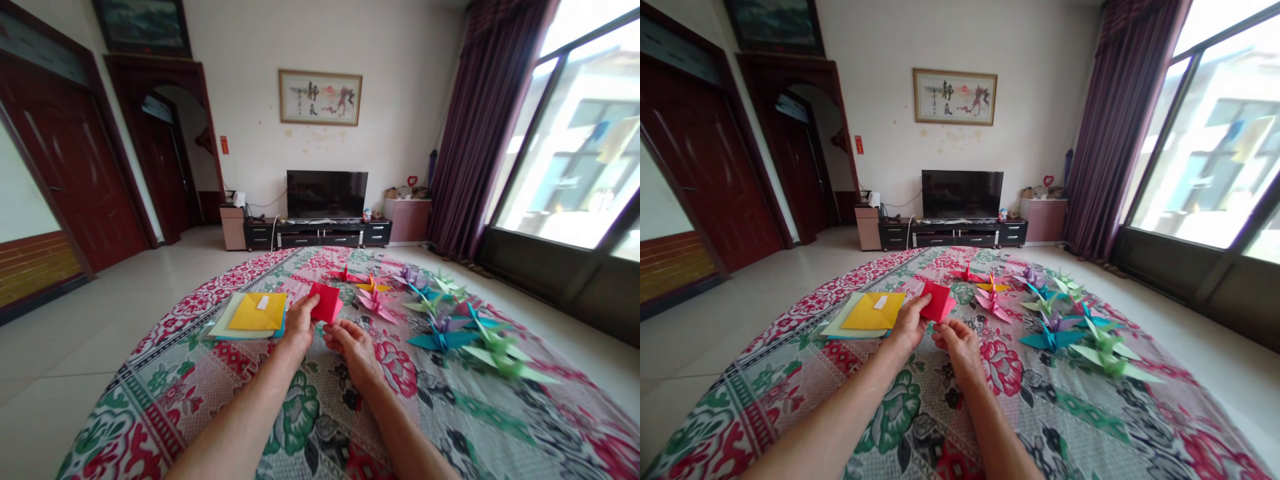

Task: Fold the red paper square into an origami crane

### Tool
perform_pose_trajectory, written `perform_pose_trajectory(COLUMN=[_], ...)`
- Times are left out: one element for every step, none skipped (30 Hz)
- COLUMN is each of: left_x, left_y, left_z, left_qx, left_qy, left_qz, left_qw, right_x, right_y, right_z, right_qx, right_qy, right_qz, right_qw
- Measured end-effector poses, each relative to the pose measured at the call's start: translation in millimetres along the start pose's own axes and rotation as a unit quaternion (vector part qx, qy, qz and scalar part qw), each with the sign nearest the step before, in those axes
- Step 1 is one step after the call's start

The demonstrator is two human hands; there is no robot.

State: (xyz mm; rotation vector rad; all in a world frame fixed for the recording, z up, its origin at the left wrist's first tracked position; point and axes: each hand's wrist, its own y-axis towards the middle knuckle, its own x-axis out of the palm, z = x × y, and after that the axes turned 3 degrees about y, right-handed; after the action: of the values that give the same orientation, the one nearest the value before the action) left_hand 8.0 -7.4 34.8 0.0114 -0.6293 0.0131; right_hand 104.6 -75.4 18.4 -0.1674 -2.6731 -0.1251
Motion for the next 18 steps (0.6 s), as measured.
perform_pose_trajectory(left_x=[0.2, 0.3, 0.3, 0.2, 0.0, -0.1, -0.3, -0.4, -0.4, -0.2, 0.1, 0.6, 1.3, 2.1, 2.9, 3.8, 4.6, 5.3], left_y=[0.1, 0.2, 0.4, 0.7, 0.8, 0.9, 0.9, 0.7, 0.3, -0.1, -0.6, -1.2, -1.8, -2.4, -2.9, -3.5, -4.0, -4.5], left_z=[-0.4, -0.9, -1.4, -1.8, -2.2, -2.6, -2.7, -2.7, -2.5, -2.1, -1.4, -0.4, 0.7, 1.9, 3.2, 4.4, 5.6, 6.6], left_qx=[0.006, 0.013, 0.022, 0.032, 0.041, 0.051, 0.061, 0.071, 0.081, 0.092, 0.102, 0.110, 0.115, 0.117, 0.117, 0.117, 0.118, 0.119], left_qy=[0.018, 0.038, 0.058, 0.077, 0.094, 0.109, 0.122, 0.135, 0.146, 0.159, 0.169, 0.178, 0.182, 0.183, 0.182, 0.181, 0.180, 0.180], left_qz=[0.003, 0.008, 0.016, 0.023, 0.029, 0.034, 0.038, 0.040, 0.041, 0.043, 0.044, 0.044, 0.042, 0.039, 0.033, 0.027, 0.020, 0.014], left_qw=[1.000, 0.999, 0.998, 0.996, 0.994, 0.992, 0.990, 0.988, 0.985, 0.982, 0.979, 0.977, 0.976, 0.975, 0.976, 0.976, 0.976, 0.976], right_x=[0.1, 0.2, 0.2, 0.2, 0.1, 0.1, 0.1, 0.1, 0.3, 0.5, 0.8, 1.0, 1.2, 1.4, 1.4, 1.3, 1.0, 0.7], right_y=[-0.3, -0.4, -0.4, -0.4, -0.3, -0.1, 0.1, 0.2, 0.3, 0.4, 0.5, 0.6, 0.7, 0.8, 1.0, 1.2, 1.5, 1.8], right_z=[-0.2, -0.3, -0.4, -0.5, -0.6, -0.6, -0.6, -0.6, -0.6, -0.6, -0.5, -0.4, -0.2, 0.0, 0.2, 0.5, 0.8, 1.1], right_qx=[-0.002, -0.003, -0.003, -0.001, 0.002, 0.007, 0.013, 0.017, 0.019, 0.020, 0.021, 0.021, 0.022, 0.023, 0.024, 0.025, 0.026, 0.027], right_qy=[-0.002, -0.005, -0.005, -0.005, -0.003, -0.003, -0.004, -0.005, -0.006, -0.006, -0.005, -0.002, 0.002, 0.005, 0.007, 0.008, 0.009, 0.008], right_qz=[0.000, 0.000, -0.001, -0.002, -0.002, -0.002, -0.002, -0.001, 0.001, 0.004, 0.006, 0.009, 0.011, 0.011, 0.010, 0.009, 0.007, 0.006], right_qw=[1.000, 1.000, 1.000, 1.000, 1.000, 1.000, 1.000, 1.000, 1.000, 1.000, 1.000, 1.000, 1.000, 1.000, 1.000, 1.000, 1.000, 1.000])
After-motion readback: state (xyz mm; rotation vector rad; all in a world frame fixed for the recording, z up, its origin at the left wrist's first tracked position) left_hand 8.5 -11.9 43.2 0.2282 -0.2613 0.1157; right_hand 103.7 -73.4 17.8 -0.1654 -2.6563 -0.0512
